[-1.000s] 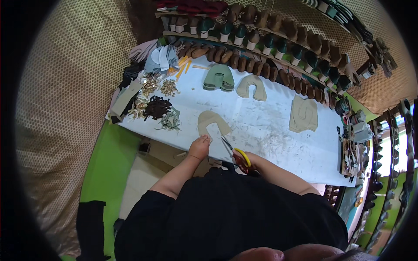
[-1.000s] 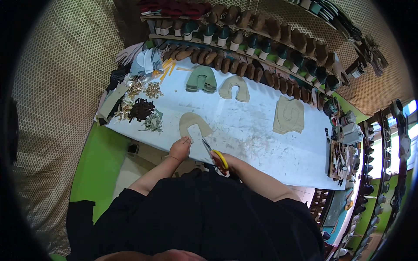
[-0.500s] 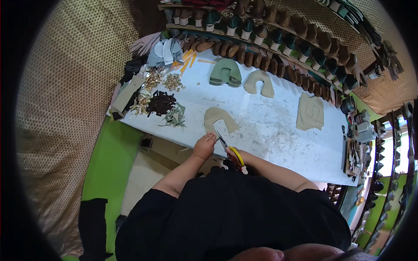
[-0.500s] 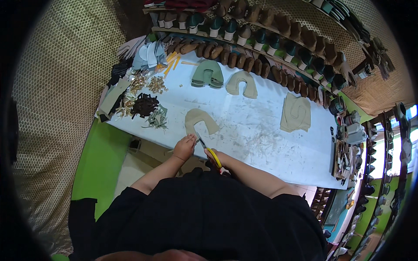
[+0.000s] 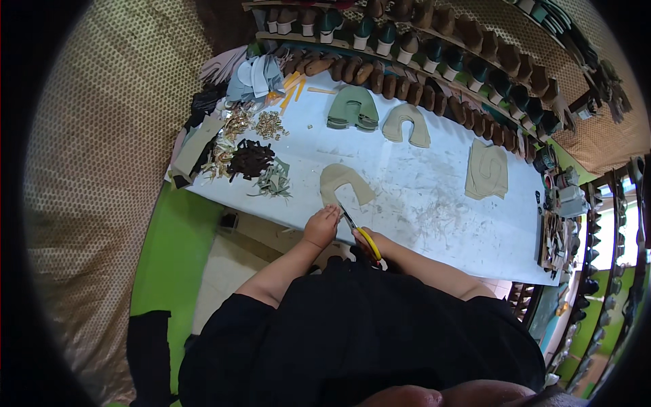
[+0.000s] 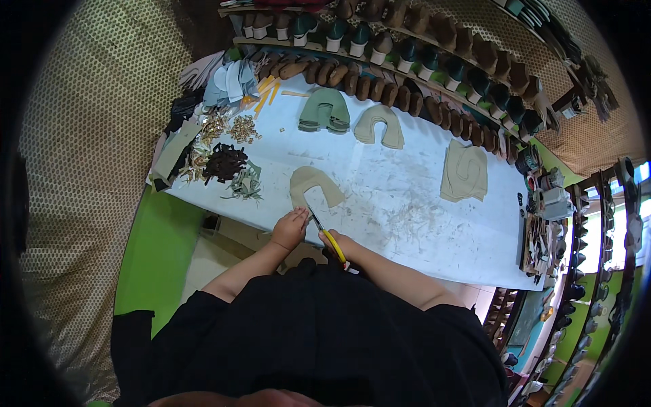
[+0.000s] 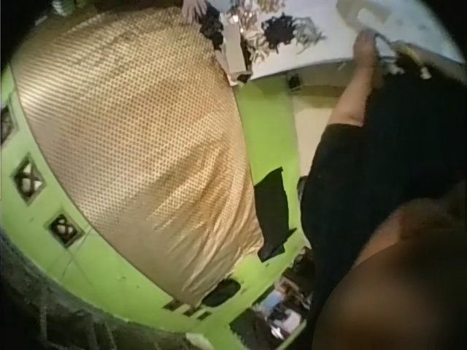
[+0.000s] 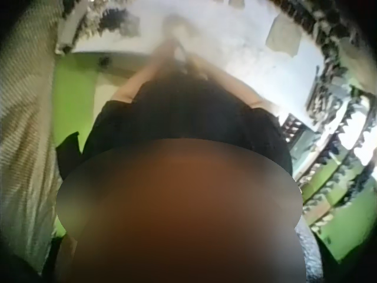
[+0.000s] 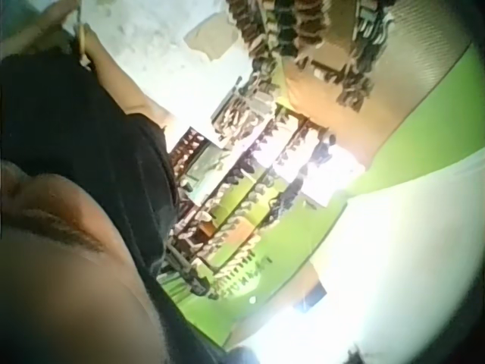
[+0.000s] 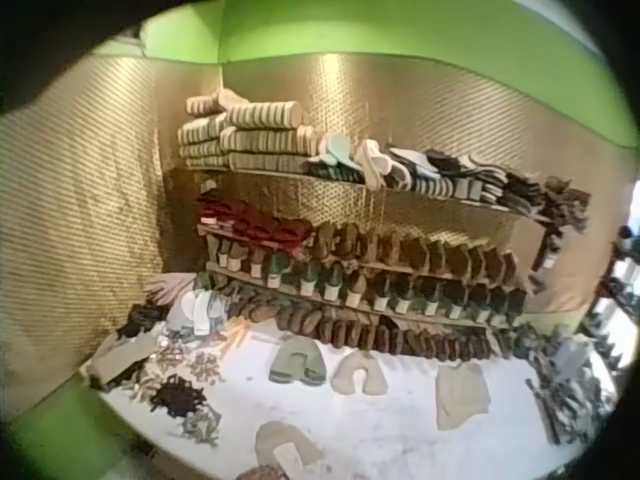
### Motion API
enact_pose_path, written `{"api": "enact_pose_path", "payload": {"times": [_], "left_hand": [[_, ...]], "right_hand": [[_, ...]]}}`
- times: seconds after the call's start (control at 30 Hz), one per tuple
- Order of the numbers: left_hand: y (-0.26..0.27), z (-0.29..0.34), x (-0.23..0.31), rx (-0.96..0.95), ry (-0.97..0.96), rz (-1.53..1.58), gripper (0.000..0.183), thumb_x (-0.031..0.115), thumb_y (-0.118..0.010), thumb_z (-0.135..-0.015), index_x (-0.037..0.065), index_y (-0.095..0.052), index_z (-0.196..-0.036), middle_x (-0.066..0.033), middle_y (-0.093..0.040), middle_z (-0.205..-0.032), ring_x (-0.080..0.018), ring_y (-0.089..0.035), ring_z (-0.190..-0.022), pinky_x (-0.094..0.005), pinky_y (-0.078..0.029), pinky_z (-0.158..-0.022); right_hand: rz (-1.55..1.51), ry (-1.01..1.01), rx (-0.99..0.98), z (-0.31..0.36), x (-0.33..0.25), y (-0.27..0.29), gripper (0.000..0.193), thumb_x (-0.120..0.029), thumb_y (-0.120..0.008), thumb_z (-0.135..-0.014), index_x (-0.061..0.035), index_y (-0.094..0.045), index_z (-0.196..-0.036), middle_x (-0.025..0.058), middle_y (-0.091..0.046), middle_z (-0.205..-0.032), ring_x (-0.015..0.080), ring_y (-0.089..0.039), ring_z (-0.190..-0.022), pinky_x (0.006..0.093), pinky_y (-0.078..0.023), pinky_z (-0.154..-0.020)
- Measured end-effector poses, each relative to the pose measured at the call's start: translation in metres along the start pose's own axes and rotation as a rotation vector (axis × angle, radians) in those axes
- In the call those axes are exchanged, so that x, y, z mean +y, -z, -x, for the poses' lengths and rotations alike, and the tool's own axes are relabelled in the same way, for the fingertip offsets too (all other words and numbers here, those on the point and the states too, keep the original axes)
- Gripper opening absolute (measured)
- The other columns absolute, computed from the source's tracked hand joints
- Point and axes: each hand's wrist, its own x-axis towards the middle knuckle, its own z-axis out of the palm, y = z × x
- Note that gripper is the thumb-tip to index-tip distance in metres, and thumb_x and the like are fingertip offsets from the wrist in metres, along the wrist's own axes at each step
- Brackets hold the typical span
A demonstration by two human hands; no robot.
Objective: Cutting out pieces of material for shoe assembly using scissors.
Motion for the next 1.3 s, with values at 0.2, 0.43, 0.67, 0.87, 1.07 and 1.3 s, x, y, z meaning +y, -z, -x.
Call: {"api": "enact_pose_path", "payload": {"times": [0.2,0.43,0.67,0.87,1.07,1.3], "left_hand": [[0.006,-0.002,0.002,0.001,-0.026,-0.001,0.025,0.012,-0.064,-0.087,0.002,-0.068,-0.109,-0.0163,-0.070,-0.110,-0.0304,-0.067,-0.104,-0.0410,-0.054,-0.091],[0.009,-0.003,0.004,0.001,-0.027,0.015,0.025,0.011,-0.065,-0.087,0.001,-0.067,-0.109,-0.0170,-0.070,-0.109,-0.0309,-0.067,-0.104,-0.0417,-0.054,-0.091],[0.010,-0.004,0.006,0.012,-0.030,-0.004,0.024,0.011,-0.065,-0.086,0.001,-0.068,-0.108,-0.0167,-0.070,-0.109,-0.0309,-0.068,-0.103,-0.0416,-0.054,-0.090],[0.009,-0.004,0.005,0.026,-0.046,-0.011,0.023,0.010,-0.065,-0.086,0.001,-0.068,-0.107,-0.0167,-0.070,-0.108,-0.0309,-0.068,-0.102,-0.0409,-0.055,-0.090],[0.006,-0.003,0.003,0.038,-0.053,-0.021,0.023,0.010,-0.065,-0.085,0.001,-0.068,-0.106,-0.0167,-0.071,-0.107,-0.0306,-0.069,-0.100,-0.0402,-0.056,-0.087],[0.010,-0.002,0.007,0.001,-0.094,-0.024,0.022,0.009,-0.065,-0.084,0.001,-0.067,-0.104,-0.0163,-0.070,-0.107,-0.0301,-0.069,-0.097,-0.0384,-0.057,-0.084]], "right_hand": [[0.080,-0.017,0.045,0.007,-0.010,-0.001,0.066,-0.066,-0.036,-0.097,-0.0027,-0.051,-0.108,0.0104,-0.059,-0.073,0.0226,-0.058,-0.061,0.0368,-0.049,-0.060],[0.161,-0.034,0.076,0.009,-0.015,-0.005,0.066,-0.064,-0.035,-0.098,-0.0006,-0.053,-0.109,0.0192,-0.065,-0.082,0.0316,-0.065,-0.073,0.0404,-0.051,-0.068],[0.229,0.072,0.184,0.012,-0.015,-0.007,0.052,-0.055,-0.046,-0.099,-0.0045,-0.055,-0.101,0.0070,-0.059,-0.070,0.0201,-0.057,-0.064,0.0343,-0.048,-0.061],[0.240,0.062,0.191,0.018,-0.022,-0.010,0.055,-0.056,-0.043,-0.100,-0.0020,-0.057,-0.099,0.0147,-0.062,-0.074,0.0291,-0.061,-0.071,0.0383,-0.049,-0.067],[0.177,0.030,0.179,0.019,-0.021,-0.013,0.054,-0.055,-0.044,-0.100,-0.0023,-0.057,-0.097,0.0139,-0.062,-0.071,0.0281,-0.062,-0.067,0.0379,-0.049,-0.064],[0.276,0.014,0.201,0.025,-0.032,-0.007,0.056,-0.057,-0.044,-0.099,-0.0023,-0.056,-0.099,0.0151,-0.063,-0.074,0.0304,-0.062,-0.070,0.0408,-0.050,-0.068]]}}
